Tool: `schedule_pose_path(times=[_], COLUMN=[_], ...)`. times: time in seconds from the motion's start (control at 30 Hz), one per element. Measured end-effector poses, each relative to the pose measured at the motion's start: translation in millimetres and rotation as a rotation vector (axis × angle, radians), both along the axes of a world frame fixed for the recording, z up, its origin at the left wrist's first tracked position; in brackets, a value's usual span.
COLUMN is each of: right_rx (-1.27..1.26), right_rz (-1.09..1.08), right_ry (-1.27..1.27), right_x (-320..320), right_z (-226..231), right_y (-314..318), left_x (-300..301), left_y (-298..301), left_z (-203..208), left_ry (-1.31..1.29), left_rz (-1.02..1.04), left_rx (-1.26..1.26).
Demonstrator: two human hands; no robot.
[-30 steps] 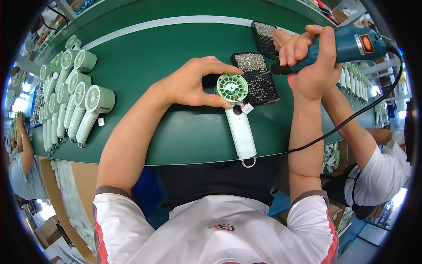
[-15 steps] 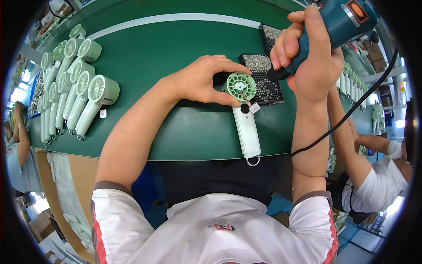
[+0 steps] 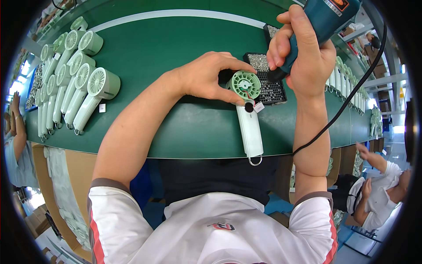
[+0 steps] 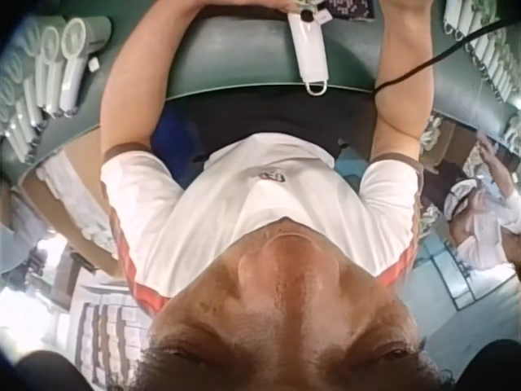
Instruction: Assembling handheld electric fans on an assembly line using an electric screwdriver.
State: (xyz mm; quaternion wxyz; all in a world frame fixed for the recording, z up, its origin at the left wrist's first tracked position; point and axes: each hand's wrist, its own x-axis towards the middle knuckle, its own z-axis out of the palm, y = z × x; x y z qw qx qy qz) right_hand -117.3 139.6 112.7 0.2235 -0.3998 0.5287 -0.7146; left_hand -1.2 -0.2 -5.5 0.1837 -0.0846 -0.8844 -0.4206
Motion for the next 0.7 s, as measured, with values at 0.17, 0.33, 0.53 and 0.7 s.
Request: schedule_pose_path(times=[0.17, 0.33, 0.53, 0.7], right_rx=[0.107, -0.05, -0.082, -0.175], right_rz=[0.062, 0.086, 0.12, 0.204], right_ry=[0.071, 0.171, 0.203, 0.105], right_x=[-9.4, -15.5, -18.1, -18.2], right_z=[-2.8, -23.3, -40.8, -45.0], right_y=[5.3, 1.4, 10.6, 11.4], left_x=[-0.1, 0.7, -0.6, -1.7], left_y=[0.4, 0.8, 1.7, 1.3], left_z=[1.5, 1.6, -5.2, -6.6], left_ry=[-0.013, -0.035, 0.028, 0.004], left_rz=[-0.005, -0.005, 0.006, 0.014], left_rx=[0.01, 0.026, 0.047, 0.089])
